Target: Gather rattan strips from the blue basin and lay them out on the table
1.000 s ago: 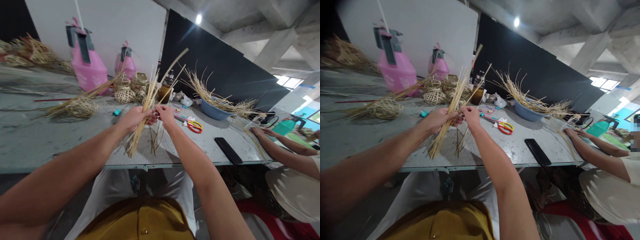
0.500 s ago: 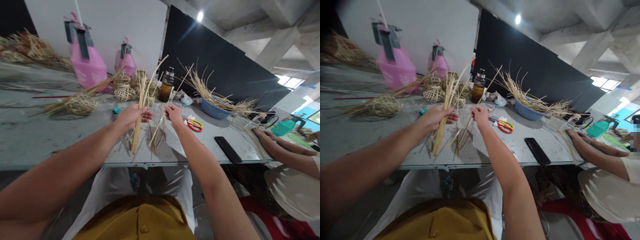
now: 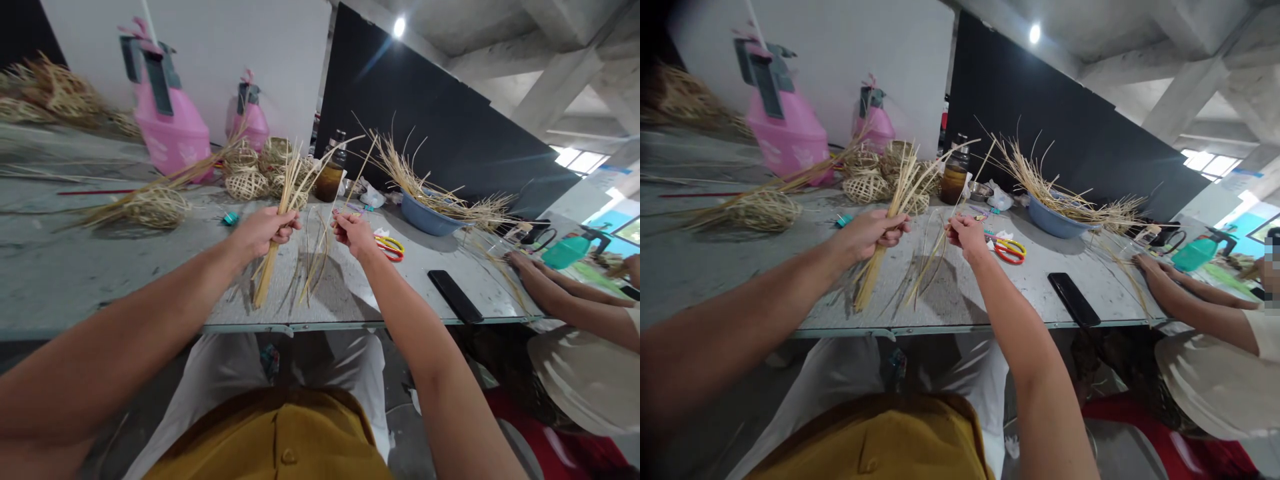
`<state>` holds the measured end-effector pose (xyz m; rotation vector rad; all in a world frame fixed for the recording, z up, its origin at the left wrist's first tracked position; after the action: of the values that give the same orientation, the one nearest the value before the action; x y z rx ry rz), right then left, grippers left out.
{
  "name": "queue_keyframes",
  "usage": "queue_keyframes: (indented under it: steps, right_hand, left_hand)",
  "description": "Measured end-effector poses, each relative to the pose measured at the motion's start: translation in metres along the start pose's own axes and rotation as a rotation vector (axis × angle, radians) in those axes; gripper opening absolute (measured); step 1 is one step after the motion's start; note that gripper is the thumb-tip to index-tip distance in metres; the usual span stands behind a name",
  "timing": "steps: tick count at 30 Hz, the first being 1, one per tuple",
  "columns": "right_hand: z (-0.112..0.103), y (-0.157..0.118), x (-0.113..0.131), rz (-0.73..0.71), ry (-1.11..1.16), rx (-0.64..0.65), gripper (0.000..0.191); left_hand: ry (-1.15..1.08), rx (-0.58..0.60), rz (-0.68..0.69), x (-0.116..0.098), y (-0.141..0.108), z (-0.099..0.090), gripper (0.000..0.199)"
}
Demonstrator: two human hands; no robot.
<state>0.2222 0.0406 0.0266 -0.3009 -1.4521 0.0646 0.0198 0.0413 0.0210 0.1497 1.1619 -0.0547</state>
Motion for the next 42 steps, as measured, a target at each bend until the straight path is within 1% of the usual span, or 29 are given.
queue_keyframes:
  steps: [6,9,11,16,25,28,33,42]
  right_hand:
    - [0.012,-0.009,0.005,-0.013,-0.003,0.067,0.019]
    - [0.018,-0.011,0.006,-0.025,0.005,0.095,0.021]
    - [0.022,-0.011,0.007,-0.026,0.010,0.110,0.023]
    - [0.028,-0.012,0.006,0.003,0.030,0.113,0.027]
    - [0.027,-0.013,0.003,0.038,0.131,0.113,0.020]
    - [0.026,-0.012,0.001,0.032,0.168,0.139,0.017]
    - [0.022,-0.013,-0.003,0.044,0.228,0.161,0.019]
    - [0.014,-0.011,-0.002,0.032,0.212,0.150,0.021]
  left_hand:
    - [-0.016,0.020,-0.011,-0.002,-0.002,0.003,0.030]
    - [-0.023,0.033,-0.022,-0.002,-0.003,0.005,0.032]
    - [-0.030,0.043,-0.033,-0.003,-0.004,0.006,0.029]
    - [-0.057,0.048,-0.048,-0.002,-0.005,0.007,0.028]
    - [-0.104,0.031,-0.038,-0.003,-0.003,0.006,0.032]
    - [-0.136,0.021,-0.016,-0.005,-0.003,0.005,0.032]
    - [-0.185,0.015,0.002,-0.009,-0.003,0.005,0.033]
    - [-0.229,-0.011,0.012,-0.008,0.002,0.002,0.033]
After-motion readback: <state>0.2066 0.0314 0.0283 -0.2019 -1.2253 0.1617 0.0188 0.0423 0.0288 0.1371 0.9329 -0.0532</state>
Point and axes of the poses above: each hand's wrist, its own y-axis towards the middle knuckle, its own z-axis out of the palm, x = y × z, the point moved 6 cm from there along y, towards the middle knuckle, and after that the axes turned 10 degrees about z, right-handed, at the moved point
